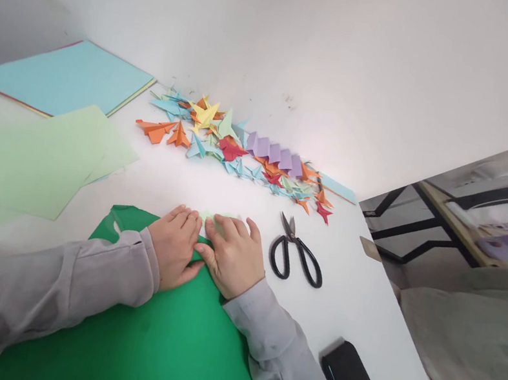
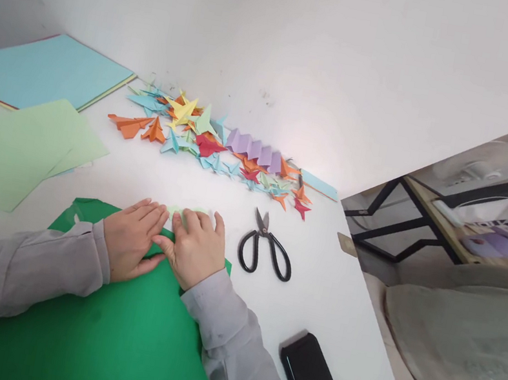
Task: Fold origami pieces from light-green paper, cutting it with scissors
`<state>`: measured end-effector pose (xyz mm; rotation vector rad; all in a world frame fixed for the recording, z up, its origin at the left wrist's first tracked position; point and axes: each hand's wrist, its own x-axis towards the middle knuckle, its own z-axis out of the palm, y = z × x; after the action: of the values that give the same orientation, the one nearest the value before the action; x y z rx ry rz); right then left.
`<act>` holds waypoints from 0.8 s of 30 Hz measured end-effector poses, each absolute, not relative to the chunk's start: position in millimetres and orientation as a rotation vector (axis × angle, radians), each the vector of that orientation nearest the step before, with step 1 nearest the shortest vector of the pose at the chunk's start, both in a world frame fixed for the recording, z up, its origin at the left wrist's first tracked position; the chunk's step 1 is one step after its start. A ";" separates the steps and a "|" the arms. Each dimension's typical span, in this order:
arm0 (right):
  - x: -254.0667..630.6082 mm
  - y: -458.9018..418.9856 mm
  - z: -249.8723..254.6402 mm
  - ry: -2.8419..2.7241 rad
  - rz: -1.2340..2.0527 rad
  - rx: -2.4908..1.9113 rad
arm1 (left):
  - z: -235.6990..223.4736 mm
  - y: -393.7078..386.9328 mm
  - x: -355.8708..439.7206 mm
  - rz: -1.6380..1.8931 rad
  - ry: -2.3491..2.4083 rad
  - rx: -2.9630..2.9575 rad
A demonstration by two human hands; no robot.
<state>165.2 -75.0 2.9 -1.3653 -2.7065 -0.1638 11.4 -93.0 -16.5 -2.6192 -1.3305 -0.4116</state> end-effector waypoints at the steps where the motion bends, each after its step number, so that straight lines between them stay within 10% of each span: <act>1: 165.0 -75.0 2.9 -2.704 -0.163 -1.365 | -17.0 -93.3 10.9 -0.416 -1.330 -2.619; 24: 167.1 -73.2 -2.1 -2.693 -0.137 -1.326 | -16.9 -96.8 13.2 -0.518 -1.339 -2.507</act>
<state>167.1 -73.2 -2.1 -1.3261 -2.6931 -0.1371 13.2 -96.8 -16.9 -2.5074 -1.3386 -0.5182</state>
